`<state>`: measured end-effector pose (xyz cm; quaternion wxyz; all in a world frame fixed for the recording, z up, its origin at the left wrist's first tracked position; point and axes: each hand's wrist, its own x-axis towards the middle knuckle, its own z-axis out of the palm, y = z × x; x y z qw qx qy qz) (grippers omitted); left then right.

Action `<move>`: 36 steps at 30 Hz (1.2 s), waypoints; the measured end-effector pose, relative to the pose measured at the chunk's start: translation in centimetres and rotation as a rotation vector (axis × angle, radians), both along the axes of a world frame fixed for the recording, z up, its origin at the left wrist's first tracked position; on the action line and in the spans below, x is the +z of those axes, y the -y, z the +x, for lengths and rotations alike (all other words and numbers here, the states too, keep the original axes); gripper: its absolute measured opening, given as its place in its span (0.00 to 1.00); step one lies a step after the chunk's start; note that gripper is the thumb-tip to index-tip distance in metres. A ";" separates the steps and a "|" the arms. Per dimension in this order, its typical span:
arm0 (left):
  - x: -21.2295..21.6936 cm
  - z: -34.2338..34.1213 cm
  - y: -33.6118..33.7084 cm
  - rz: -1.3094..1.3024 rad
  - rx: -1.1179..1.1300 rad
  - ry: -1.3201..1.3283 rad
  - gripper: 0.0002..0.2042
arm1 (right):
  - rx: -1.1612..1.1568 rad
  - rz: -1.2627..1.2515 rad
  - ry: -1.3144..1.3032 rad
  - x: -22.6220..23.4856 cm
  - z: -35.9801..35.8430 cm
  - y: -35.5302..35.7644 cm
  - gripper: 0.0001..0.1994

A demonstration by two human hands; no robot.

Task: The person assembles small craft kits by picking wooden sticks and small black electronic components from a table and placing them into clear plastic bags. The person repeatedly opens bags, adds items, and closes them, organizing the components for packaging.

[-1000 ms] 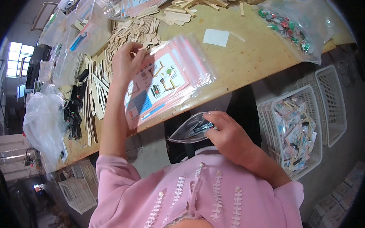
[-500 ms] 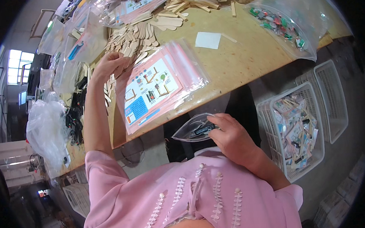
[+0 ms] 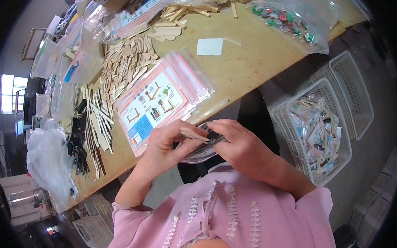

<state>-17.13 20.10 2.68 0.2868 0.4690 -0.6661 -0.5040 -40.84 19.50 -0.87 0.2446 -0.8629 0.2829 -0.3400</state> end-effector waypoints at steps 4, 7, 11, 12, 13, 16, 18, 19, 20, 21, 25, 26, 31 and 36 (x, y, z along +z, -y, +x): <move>2.4 -0.8 3.7 -0.142 -0.013 0.110 0.08 | -0.040 0.041 -0.019 -0.4 -1.6 -0.1 0.02; 1.2 0.6 11.8 -0.482 0.152 0.387 0.09 | -0.083 0.101 0.017 -0.9 -3.0 -0.3 0.02; -3.2 5.4 25.5 -0.894 0.257 0.771 0.12 | -0.110 0.123 0.055 -1.1 -3.8 -0.6 0.03; -4.2 6.6 28.2 -0.865 0.237 0.813 0.13 | -0.123 0.127 0.062 -1.0 -4.1 -0.6 0.03; -5.0 7.5 30.5 -0.835 0.213 0.855 0.14 | -0.135 0.153 0.084 -0.9 -4.4 -0.6 0.04; -5.7 8.1 33.1 -0.762 0.078 0.951 0.15 | -0.180 0.141 0.108 -1.2 -5.8 -0.1 0.04; -5.3 8.4 33.5 -0.778 -0.006 0.981 0.14 | -0.210 0.140 0.117 -1.3 -6.5 0.2 0.03; -4.7 8.6 33.1 -0.814 -0.037 0.981 0.13 | -0.223 0.145 0.121 -1.3 -6.9 0.3 0.03; -4.1 8.0 32.2 -0.842 -0.070 0.976 0.13 | -0.240 0.138 0.122 -1.5 -7.2 0.4 0.03; -3.4 7.5 31.3 -0.761 -0.057 0.965 0.10 | -0.253 0.131 0.123 -1.6 -7.5 0.7 0.03; -2.9 6.7 26.2 -0.463 0.252 0.086 0.06 | -0.266 0.113 0.075 -1.1 -8.1 1.4 0.07; -1.0 3.6 23.4 -0.360 0.271 -0.067 0.06 | -0.285 0.103 0.062 -1.1 -8.4 1.6 0.07; 2.1 -6.0 8.5 -0.333 0.093 -0.082 0.11 | -0.269 0.098 0.028 -0.3 -8.5 1.9 0.07; 1.0 -7.1 8.3 -0.503 -0.101 0.160 0.15 | -0.238 0.094 0.021 0.4 -8.1 2.1 0.08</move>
